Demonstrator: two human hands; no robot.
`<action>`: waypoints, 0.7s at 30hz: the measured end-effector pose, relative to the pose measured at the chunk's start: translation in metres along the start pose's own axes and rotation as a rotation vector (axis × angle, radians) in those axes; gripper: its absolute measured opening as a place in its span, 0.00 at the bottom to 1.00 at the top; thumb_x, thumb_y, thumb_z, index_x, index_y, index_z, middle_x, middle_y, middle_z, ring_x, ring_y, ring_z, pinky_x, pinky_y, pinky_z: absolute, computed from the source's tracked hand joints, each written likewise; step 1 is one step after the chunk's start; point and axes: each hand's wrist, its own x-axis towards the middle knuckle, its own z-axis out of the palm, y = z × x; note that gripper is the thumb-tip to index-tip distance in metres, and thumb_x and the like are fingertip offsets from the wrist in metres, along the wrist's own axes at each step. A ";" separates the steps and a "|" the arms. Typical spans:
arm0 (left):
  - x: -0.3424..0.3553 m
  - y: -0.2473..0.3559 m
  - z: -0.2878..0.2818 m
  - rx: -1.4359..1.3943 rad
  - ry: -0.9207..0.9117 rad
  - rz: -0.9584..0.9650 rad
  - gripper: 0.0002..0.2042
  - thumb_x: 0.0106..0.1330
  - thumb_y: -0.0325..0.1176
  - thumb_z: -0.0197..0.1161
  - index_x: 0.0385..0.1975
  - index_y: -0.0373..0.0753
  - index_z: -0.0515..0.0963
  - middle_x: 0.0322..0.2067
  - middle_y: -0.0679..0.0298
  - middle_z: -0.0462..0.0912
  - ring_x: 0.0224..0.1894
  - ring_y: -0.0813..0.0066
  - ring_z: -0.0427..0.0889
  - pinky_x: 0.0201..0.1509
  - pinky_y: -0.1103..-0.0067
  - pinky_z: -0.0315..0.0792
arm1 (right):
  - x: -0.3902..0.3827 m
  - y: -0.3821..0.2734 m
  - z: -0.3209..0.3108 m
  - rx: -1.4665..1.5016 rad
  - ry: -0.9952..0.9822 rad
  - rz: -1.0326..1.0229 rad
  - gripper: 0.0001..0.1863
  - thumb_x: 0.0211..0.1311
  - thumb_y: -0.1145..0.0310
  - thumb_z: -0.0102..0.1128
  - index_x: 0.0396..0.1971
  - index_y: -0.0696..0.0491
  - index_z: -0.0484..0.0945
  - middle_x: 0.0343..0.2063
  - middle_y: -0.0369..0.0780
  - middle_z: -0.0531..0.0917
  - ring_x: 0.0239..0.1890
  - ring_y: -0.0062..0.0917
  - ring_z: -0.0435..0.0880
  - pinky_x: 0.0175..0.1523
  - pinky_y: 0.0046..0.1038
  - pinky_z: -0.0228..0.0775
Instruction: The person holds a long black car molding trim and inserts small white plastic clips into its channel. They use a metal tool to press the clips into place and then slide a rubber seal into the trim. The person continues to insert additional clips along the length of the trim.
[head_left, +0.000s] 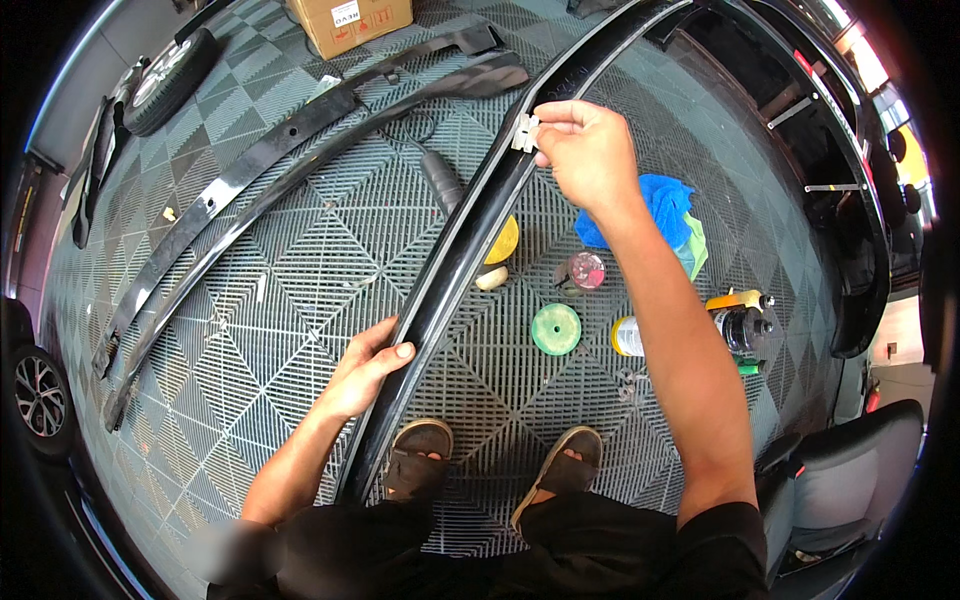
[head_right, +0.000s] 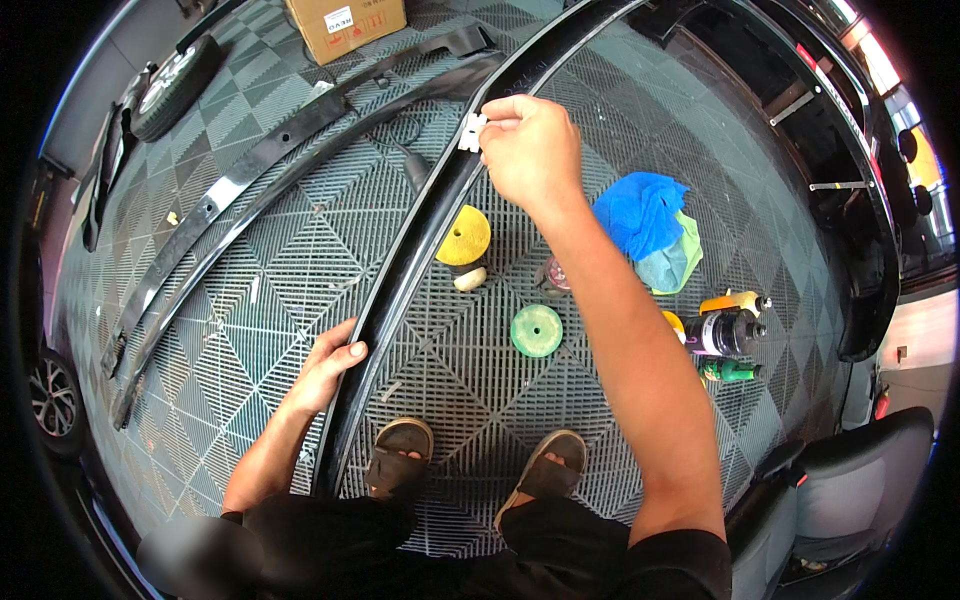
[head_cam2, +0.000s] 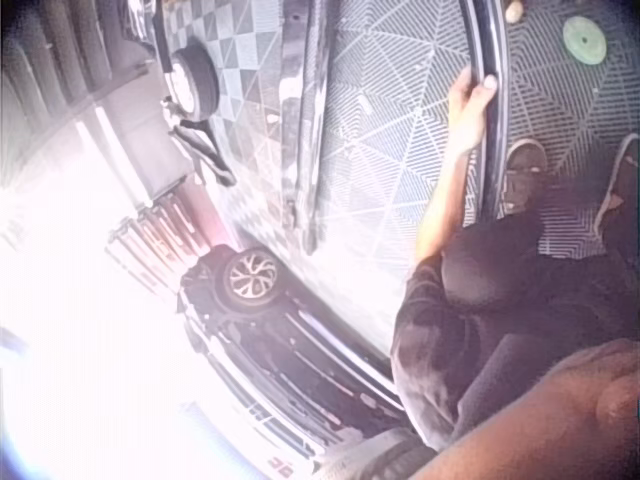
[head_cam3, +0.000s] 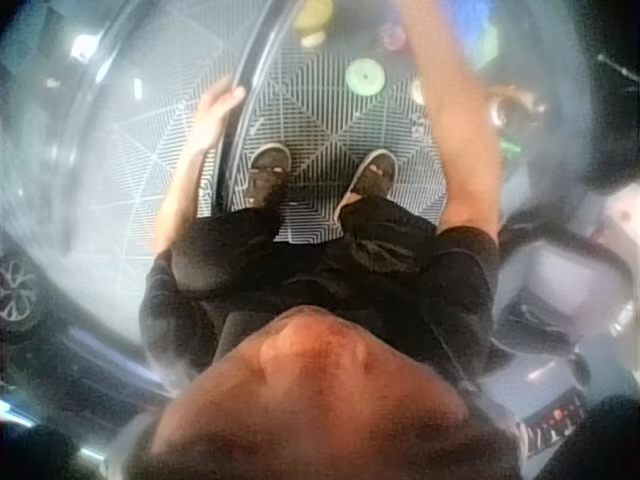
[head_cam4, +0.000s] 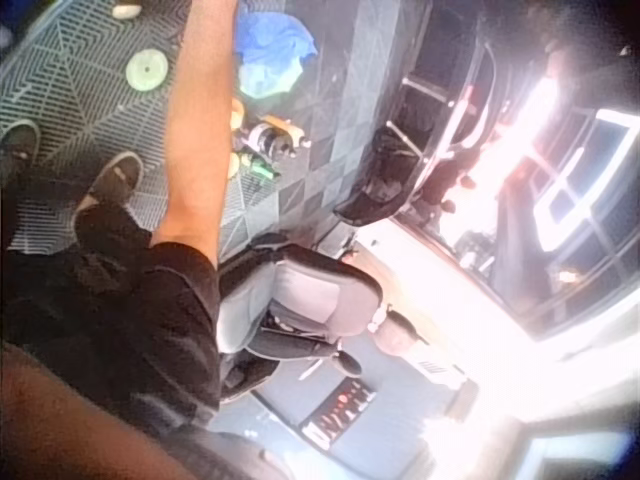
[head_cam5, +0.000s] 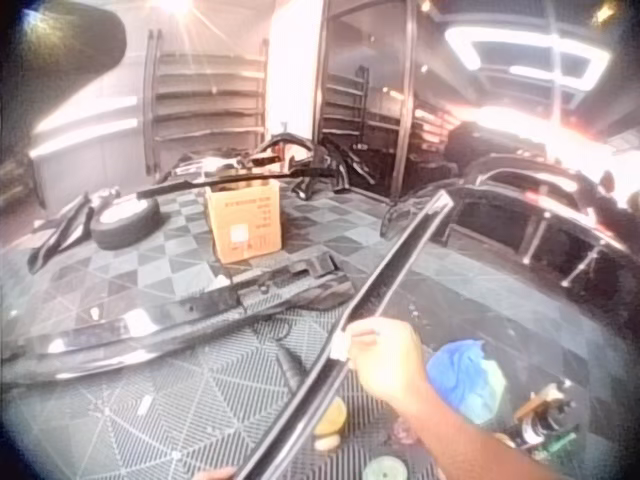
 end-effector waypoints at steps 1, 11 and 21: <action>0.002 0.000 0.000 0.004 0.003 0.002 0.26 0.67 0.42 0.63 0.58 0.28 0.71 0.44 0.62 0.81 0.46 0.79 0.76 0.53 0.81 0.71 | -0.002 0.001 0.003 -0.020 0.036 -0.051 0.13 0.52 0.73 0.65 0.39 0.58 0.86 0.30 0.45 0.88 0.31 0.28 0.88 0.42 0.28 0.79; 0.005 0.001 -0.004 0.027 -0.025 -0.002 0.29 0.66 0.46 0.63 0.60 0.30 0.72 0.44 0.62 0.81 0.46 0.78 0.77 0.53 0.80 0.70 | -0.001 0.001 0.000 0.066 0.052 0.008 0.20 0.53 0.75 0.63 0.48 0.62 0.80 0.34 0.43 0.88 0.30 0.23 0.86 0.38 0.26 0.77; -0.007 -0.017 -0.032 0.105 -0.075 -0.012 0.33 0.63 0.50 0.65 0.59 0.29 0.72 0.46 0.62 0.81 0.48 0.75 0.75 0.55 0.79 0.68 | -0.007 -0.012 -0.067 0.331 -0.045 0.252 0.13 0.60 0.76 0.55 0.44 0.61 0.81 0.30 0.41 0.83 0.25 0.21 0.81 0.26 0.23 0.76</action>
